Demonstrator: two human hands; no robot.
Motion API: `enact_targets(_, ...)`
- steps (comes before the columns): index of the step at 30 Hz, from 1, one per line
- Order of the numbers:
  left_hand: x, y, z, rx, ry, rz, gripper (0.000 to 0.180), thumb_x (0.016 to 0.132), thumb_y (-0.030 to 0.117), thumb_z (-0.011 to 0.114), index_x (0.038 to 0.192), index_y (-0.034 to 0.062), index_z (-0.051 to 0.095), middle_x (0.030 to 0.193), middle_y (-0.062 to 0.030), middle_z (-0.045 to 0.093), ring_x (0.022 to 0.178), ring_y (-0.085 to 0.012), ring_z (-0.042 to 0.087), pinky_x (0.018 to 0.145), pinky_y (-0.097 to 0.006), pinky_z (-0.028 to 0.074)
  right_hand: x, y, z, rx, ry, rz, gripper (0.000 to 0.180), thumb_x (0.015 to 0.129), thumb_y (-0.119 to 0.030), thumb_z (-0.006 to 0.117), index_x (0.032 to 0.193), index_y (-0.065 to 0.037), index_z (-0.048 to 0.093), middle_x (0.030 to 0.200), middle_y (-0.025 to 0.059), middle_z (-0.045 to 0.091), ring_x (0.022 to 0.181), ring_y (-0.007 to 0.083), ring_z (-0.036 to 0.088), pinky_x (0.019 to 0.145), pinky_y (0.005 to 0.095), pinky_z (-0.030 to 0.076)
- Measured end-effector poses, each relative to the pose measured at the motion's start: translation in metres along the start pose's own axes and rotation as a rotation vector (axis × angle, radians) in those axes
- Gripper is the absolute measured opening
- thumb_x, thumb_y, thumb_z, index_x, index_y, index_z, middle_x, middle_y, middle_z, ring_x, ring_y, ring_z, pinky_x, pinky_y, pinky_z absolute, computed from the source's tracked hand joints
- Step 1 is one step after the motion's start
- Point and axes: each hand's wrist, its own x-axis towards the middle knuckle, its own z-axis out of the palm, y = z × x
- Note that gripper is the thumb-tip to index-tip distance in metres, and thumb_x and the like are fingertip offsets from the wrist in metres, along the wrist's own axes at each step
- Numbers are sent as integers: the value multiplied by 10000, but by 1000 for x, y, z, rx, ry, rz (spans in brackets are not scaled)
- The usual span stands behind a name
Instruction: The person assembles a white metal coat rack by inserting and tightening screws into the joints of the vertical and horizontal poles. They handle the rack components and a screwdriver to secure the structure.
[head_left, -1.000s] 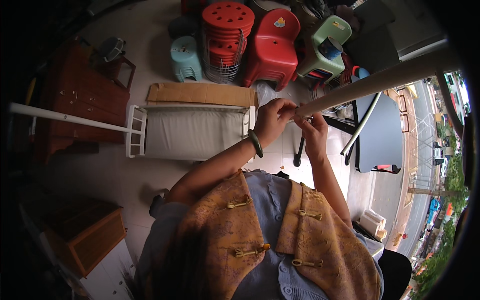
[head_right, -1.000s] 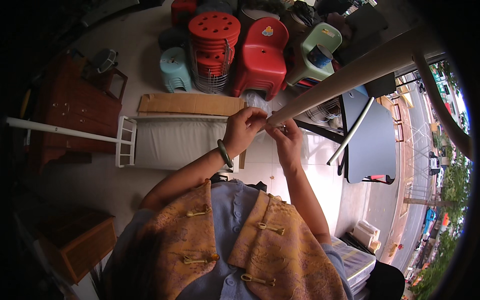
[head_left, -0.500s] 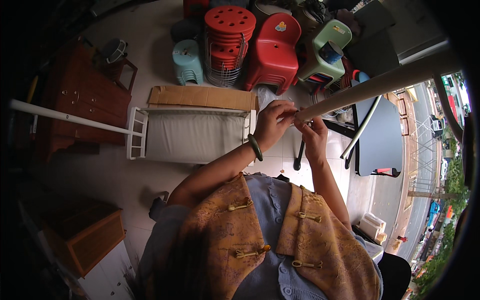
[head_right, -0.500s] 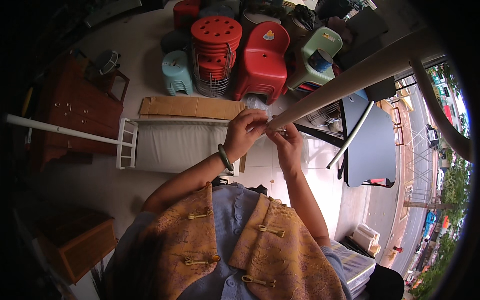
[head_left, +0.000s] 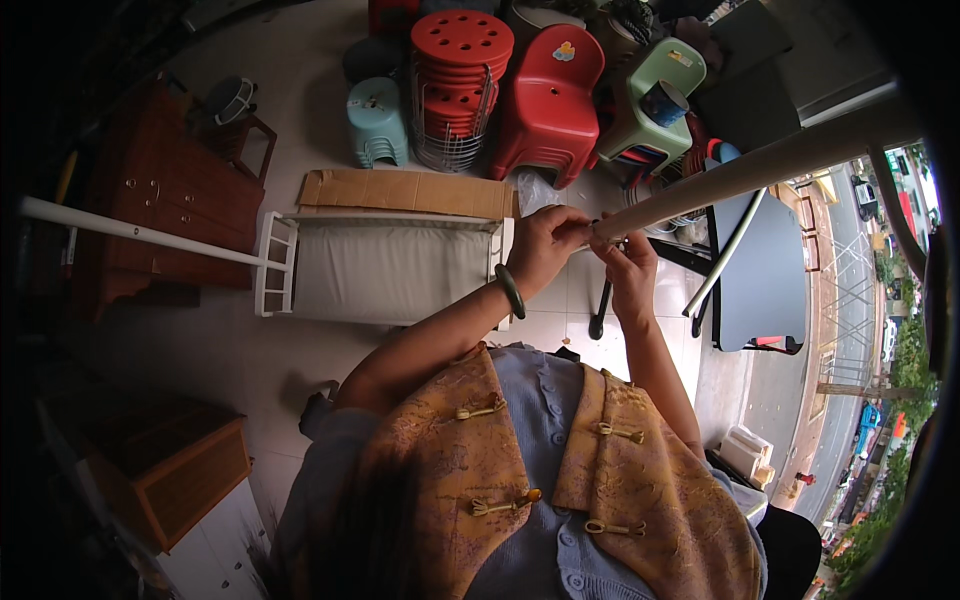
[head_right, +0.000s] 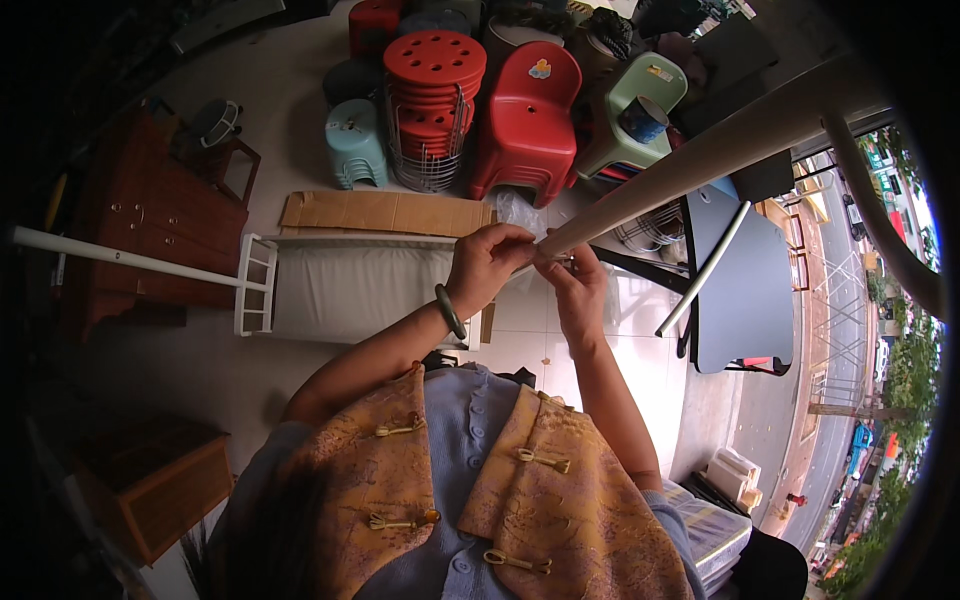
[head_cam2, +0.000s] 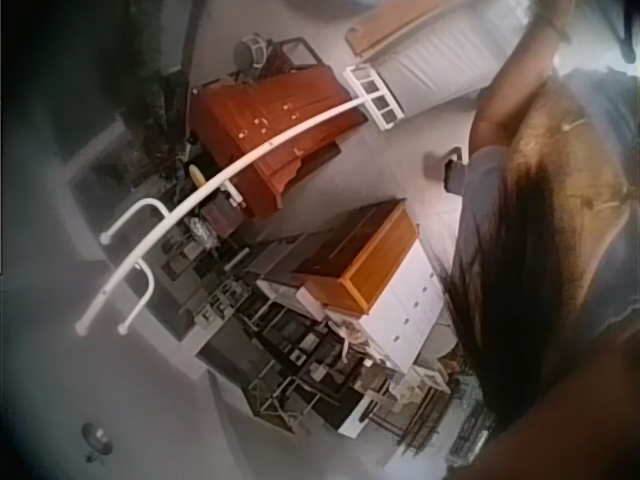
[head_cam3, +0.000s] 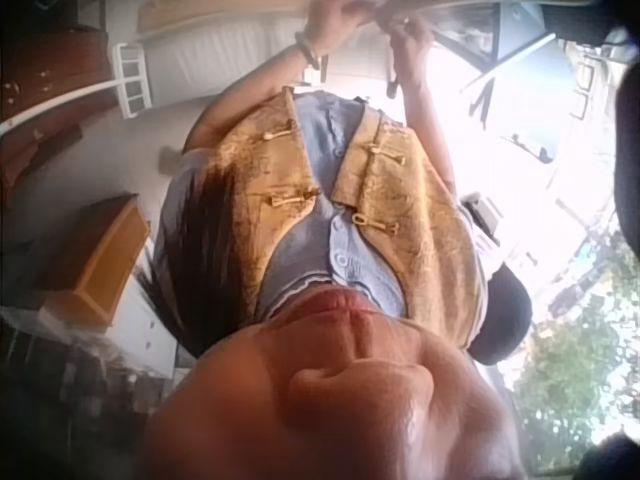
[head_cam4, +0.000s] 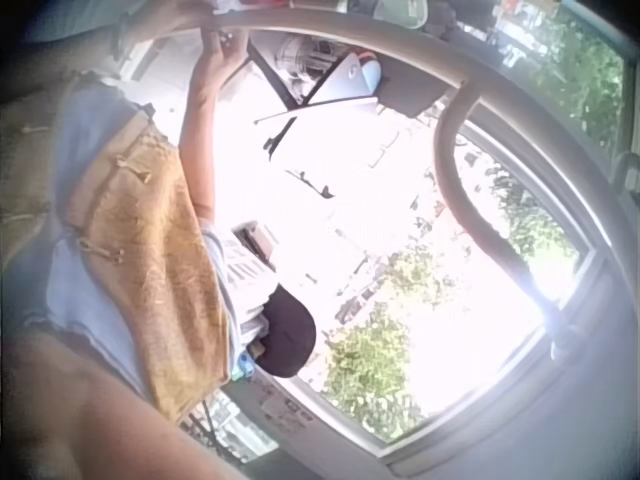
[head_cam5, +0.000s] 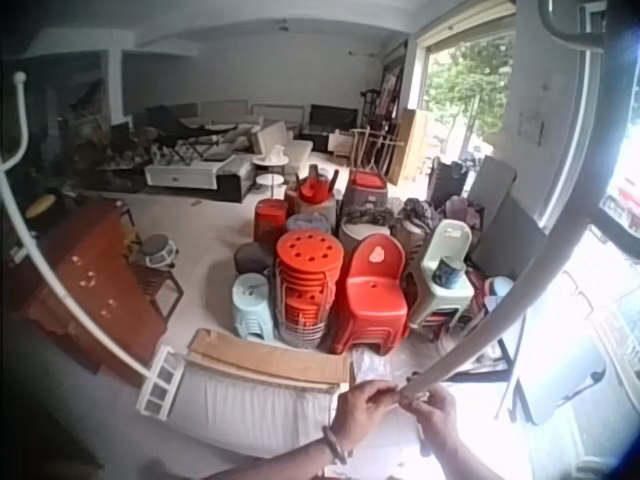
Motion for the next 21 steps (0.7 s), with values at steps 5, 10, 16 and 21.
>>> enact_targets(5, 1, -3, 0, -16, -5, -1, 112, 787, 9, 666, 894, 21, 633, 770, -56, 654, 707, -114, 624, 646, -240, 499, 0, 0, 1, 3, 3, 3, 254, 812, -32, 631, 1061, -5, 589, 938, 25, 609, 874, 95, 559, 808, 239, 444)
enact_targets(10, 2, -5, 0, -23, -26, -12, 127, 771, -12, 667, 889, 23, 634, 783, -47, 642, 730, -115, 622, 663, -232, 495, 0, -2, 2, 12, -4, 5, 224, 810, -25, 628, 1032, -13, 597, 940, 26, 613, 873, 97, 560, 807, 241, 446)
enact_targets(16, 2, -1, -2, -34, -43, 18, 139, 756, -39, 662, 876, 25, 635, 802, -42, 625, 748, -115, 614, 670, -238, 496, 2, 5, 1, 9, -7, -33, 309, 790, -91, 673, 1086, -54, 592, 792, -54, 574, 586, 1, 397, 508, 167, 267)
enact_targets(21, 3, -2, -3, 34, -49, 6, 133, 762, -36, 660, 879, 24, 635, 816, -45, 634, 762, -122, 619, 681, -245, 499, 0, 1, 1, 28, 8, 12, 175, 802, -18, 622, 977, -24, 613, 916, 20, 614, 852, 92, 561, 793, 238, 447)
